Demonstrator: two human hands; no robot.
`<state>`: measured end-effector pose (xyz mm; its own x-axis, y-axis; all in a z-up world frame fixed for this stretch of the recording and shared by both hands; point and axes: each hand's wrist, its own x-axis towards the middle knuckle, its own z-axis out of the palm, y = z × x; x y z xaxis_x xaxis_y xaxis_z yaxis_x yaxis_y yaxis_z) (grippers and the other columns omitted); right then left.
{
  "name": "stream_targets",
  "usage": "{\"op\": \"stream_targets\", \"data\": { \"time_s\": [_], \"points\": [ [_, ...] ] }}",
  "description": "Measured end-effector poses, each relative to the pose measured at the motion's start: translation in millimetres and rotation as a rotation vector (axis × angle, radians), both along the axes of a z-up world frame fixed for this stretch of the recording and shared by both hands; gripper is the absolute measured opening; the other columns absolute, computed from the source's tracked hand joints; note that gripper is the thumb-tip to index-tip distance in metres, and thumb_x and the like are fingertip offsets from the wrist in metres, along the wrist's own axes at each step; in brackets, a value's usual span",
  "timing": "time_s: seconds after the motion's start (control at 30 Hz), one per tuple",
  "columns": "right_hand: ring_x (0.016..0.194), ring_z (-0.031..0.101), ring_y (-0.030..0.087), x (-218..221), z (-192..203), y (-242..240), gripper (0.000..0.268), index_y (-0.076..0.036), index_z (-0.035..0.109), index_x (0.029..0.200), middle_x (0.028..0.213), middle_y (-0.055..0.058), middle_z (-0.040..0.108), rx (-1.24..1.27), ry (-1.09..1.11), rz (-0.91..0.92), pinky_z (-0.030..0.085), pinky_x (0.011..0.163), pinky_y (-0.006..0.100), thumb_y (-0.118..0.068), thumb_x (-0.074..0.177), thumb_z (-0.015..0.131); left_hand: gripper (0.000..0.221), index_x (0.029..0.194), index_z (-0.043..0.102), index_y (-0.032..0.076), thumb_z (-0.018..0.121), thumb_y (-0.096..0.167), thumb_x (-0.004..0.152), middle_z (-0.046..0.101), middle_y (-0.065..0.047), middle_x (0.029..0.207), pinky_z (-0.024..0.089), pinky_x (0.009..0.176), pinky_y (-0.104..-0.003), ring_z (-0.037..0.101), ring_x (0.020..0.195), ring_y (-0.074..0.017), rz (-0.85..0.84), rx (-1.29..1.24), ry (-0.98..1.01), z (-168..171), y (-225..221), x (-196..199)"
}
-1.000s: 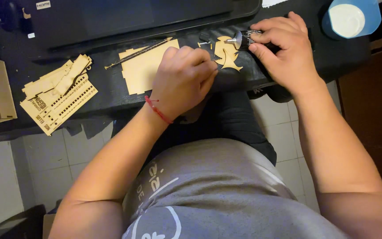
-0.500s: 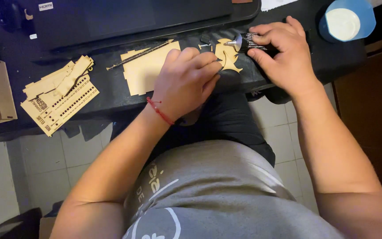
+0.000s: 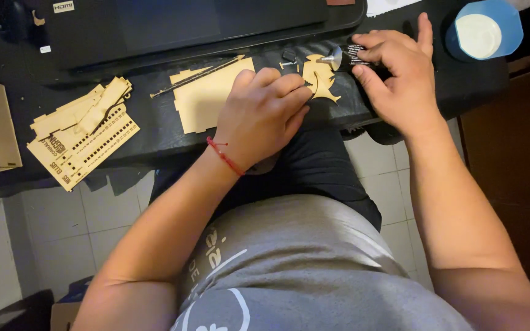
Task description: Inspecting and assembling laser-cut wooden pieces by applying glue and joining parts together.
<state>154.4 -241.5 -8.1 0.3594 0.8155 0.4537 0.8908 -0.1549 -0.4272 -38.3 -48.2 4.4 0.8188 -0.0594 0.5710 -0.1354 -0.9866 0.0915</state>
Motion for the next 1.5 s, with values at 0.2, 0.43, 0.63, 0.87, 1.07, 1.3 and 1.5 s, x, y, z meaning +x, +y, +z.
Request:
{"op": "stream_targets", "data": {
  "time_s": [0.2, 0.43, 0.63, 0.87, 1.07, 1.3, 1.5],
  "points": [
    [0.128, 0.063, 0.039, -4, 3, 3, 0.011, -0.004, 0.061, 0.105, 0.132, 0.015, 0.070, 0.026, 0.000, -0.016, 0.005, 0.121, 0.069, -0.010, 0.101, 0.070, 0.012, 0.089, 0.060, 0.018, 0.067, 0.027, 0.091, 0.061, 0.005, 0.091, 0.038, 0.063, -0.041, 0.052, 0.080, -0.0246, -0.007, -0.035, 0.025, 1, 1, 1],
    [0.097, 0.066, 0.032, -55, 7, -4, 0.037, -0.006, 0.074, 0.110, 0.106, 0.011, 0.072, -0.030, -0.297, -0.015, 0.039, 0.085, 0.045, -0.040, 0.099, 0.065, 0.027, 0.095, 0.061, 0.018, 0.075, 0.036, 0.080, 0.067, 0.006, 0.120, 0.038, 0.065, -0.041, 0.058, 0.090, -0.0227, 0.015, -0.035, 0.083, 0, 1, 2],
    [0.094, 0.059, 0.030, -70, 12, 9, 0.013, -0.007, 0.073, 0.111, 0.103, 0.008, 0.067, -0.144, -0.181, -0.134, 0.040, 0.082, 0.043, -0.010, 0.100, 0.067, 0.019, 0.093, 0.062, 0.020, 0.073, 0.032, 0.083, 0.069, 0.007, 0.112, 0.037, 0.063, -0.039, 0.059, 0.083, -0.0219, 0.010, -0.027, -0.005, 1, 2, 3],
    [0.079, 0.061, 0.040, -57, -19, 12, 0.014, -0.003, 0.071, 0.111, 0.093, 0.015, 0.065, 0.048, -0.305, -0.115, 0.049, 0.071, 0.048, -0.003, 0.098, 0.066, 0.021, 0.095, 0.069, 0.018, 0.074, 0.032, 0.079, 0.068, 0.001, 0.103, 0.037, 0.067, -0.036, 0.060, 0.086, -0.0220, -0.007, -0.086, -0.131, -17, 3, 8],
    [0.080, 0.060, 0.047, -72, 1, 15, 0.019, 0.004, 0.066, 0.120, 0.091, 0.021, 0.064, 0.085, -0.207, -0.141, 0.050, 0.069, 0.052, 0.001, 0.104, 0.058, 0.020, 0.093, 0.070, 0.018, 0.074, 0.029, 0.078, 0.068, 0.002, 0.101, 0.037, 0.065, -0.034, 0.059, 0.082, -0.0207, -0.003, -0.053, -0.188, -11, 3, 5],
    [0.092, 0.058, 0.026, -85, 10, 10, 0.030, -0.003, 0.060, 0.129, 0.094, 0.007, 0.066, 0.047, 0.074, -0.262, 0.046, 0.092, 0.039, 0.005, 0.100, 0.057, 0.018, 0.081, 0.063, 0.022, 0.075, 0.034, 0.077, 0.067, 0.012, 0.100, 0.034, 0.062, -0.035, 0.056, 0.078, -0.0186, 0.083, 0.041, -0.117, -4, 2, 3],
    [0.084, 0.060, 0.025, -94, 18, -4, 0.023, 0.001, 0.070, 0.109, 0.089, 0.010, 0.067, 0.098, 0.062, -0.232, 0.046, 0.084, 0.037, 0.012, 0.097, 0.055, 0.015, 0.079, 0.062, 0.023, 0.073, 0.033, 0.077, 0.067, 0.012, 0.098, 0.034, 0.061, -0.035, 0.055, 0.077, -0.0182, 0.104, 0.049, -0.117, -3, 2, 3]
  ]
}}
